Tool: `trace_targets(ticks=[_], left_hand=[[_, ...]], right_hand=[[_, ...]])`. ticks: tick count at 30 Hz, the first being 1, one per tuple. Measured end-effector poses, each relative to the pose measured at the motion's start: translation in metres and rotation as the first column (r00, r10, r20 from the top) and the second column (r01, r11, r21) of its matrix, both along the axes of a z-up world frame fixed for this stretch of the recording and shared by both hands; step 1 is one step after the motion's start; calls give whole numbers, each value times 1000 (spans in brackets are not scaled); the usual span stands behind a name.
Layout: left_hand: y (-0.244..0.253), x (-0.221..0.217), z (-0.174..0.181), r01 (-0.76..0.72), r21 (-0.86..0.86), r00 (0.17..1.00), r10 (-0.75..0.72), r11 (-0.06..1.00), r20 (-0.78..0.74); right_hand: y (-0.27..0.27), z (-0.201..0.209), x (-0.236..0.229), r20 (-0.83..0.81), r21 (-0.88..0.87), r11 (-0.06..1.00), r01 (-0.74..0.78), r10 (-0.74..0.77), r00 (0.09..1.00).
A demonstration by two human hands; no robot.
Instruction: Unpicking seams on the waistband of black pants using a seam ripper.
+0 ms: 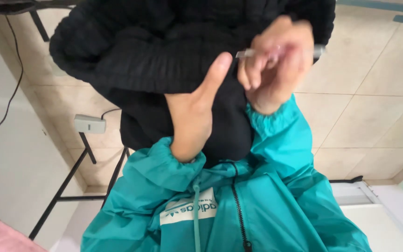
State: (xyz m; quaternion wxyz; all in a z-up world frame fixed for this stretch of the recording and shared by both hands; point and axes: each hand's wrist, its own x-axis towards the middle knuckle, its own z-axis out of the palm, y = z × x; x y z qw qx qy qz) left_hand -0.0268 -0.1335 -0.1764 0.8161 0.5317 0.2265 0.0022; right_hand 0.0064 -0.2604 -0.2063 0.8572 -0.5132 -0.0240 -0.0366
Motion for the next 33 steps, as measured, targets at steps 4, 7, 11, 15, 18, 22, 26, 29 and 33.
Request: trace_targets(ticks=[4, 7, 11, 15, 18, 22, 26, 29, 33], left_hand=[[16, 5, 8, 3, 85, 1000, -2, 996, -20], [22, 5, 6, -7, 223, 1000, 5, 975, 10], [21, 4, 4, -29, 320, 999, 16, 947, 42], [21, 10, 3, -39, 306, 995, 10, 951, 96], [23, 17, 3, 11, 73, 995, -3, 997, -102], [16, 19, 0, -119, -300, 991, 96, 946, -88], [15, 14, -5, -124, -534, 988, 55, 836, -144], [7, -3, -22, -102, -568, 994, 68, 817, -81], [3, -9, -21, -63, -384, 996, 85, 921, 40]], right_hand=[[3, -5, 10, -28, 4, 1000, -11, 12, 1000], [0, -11, 9, -35, 1, 1000, 16, -16, 999], [-2, -16, 6, -70, 23, 997, 71, -69, 995], [-6, -12, 9, -50, -19, 997, 79, -80, 996], [-8, -8, 5, -66, -19, 997, 73, -74, 995], [-11, -6, 4, -92, -24, 993, 119, -121, 988], [-15, -2, 4, -111, -65, 987, 144, -150, 982], [-19, -3, 4, -115, -77, 987, 141, -149, 982], [-28, -13, 3, -95, -36, 987, 155, -158, 983]])
